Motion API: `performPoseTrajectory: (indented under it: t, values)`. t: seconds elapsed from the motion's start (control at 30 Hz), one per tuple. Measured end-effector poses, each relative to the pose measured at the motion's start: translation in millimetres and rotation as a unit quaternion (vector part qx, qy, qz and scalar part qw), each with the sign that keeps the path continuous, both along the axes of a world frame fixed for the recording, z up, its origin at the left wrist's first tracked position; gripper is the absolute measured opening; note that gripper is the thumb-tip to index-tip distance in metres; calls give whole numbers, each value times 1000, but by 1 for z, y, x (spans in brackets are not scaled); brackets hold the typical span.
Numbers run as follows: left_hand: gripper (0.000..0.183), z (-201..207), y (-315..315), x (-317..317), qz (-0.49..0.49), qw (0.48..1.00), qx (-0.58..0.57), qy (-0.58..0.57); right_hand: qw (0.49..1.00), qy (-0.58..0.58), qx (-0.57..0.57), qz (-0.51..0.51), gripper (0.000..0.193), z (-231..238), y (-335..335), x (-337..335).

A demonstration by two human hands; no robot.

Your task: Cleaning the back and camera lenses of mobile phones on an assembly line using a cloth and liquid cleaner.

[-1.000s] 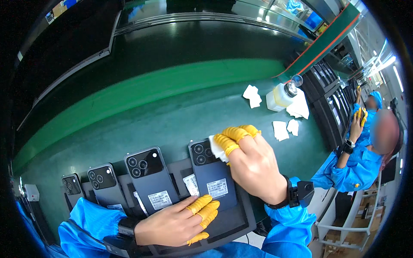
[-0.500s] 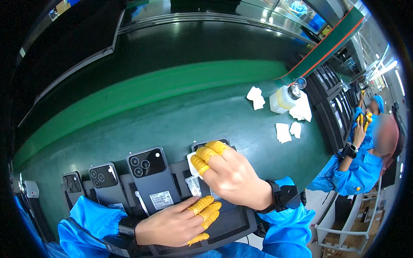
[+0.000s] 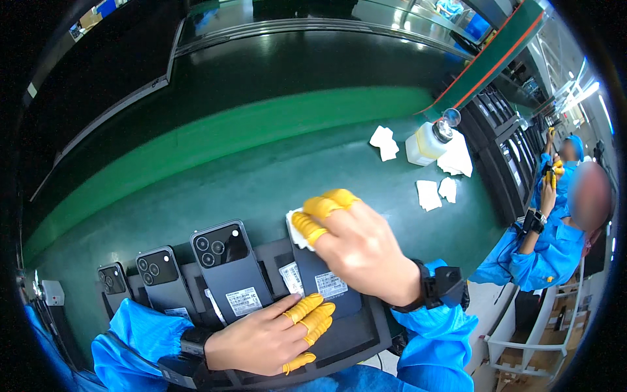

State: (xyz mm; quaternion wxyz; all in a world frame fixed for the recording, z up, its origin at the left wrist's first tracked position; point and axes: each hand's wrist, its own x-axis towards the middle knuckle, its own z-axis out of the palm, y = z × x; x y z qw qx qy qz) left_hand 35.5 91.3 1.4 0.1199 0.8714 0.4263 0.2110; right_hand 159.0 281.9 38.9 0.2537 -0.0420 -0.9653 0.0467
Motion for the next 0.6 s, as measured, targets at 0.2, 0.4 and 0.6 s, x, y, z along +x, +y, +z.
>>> performPoseTrajectory:
  t: [0.2,0.4,0.6]
  values:
    - [55,5,-5,-3,-5,998,-51,27,986,-63,129,-90,28,10,8,14]
    - [55,2,-3,0,5,999,-18,36,993,25,42,-105,34,12,3,18]
    - [50,-3,-7,-1,-10,999,-32,34,995,-55,-13,-82,36,-3,-5,8]
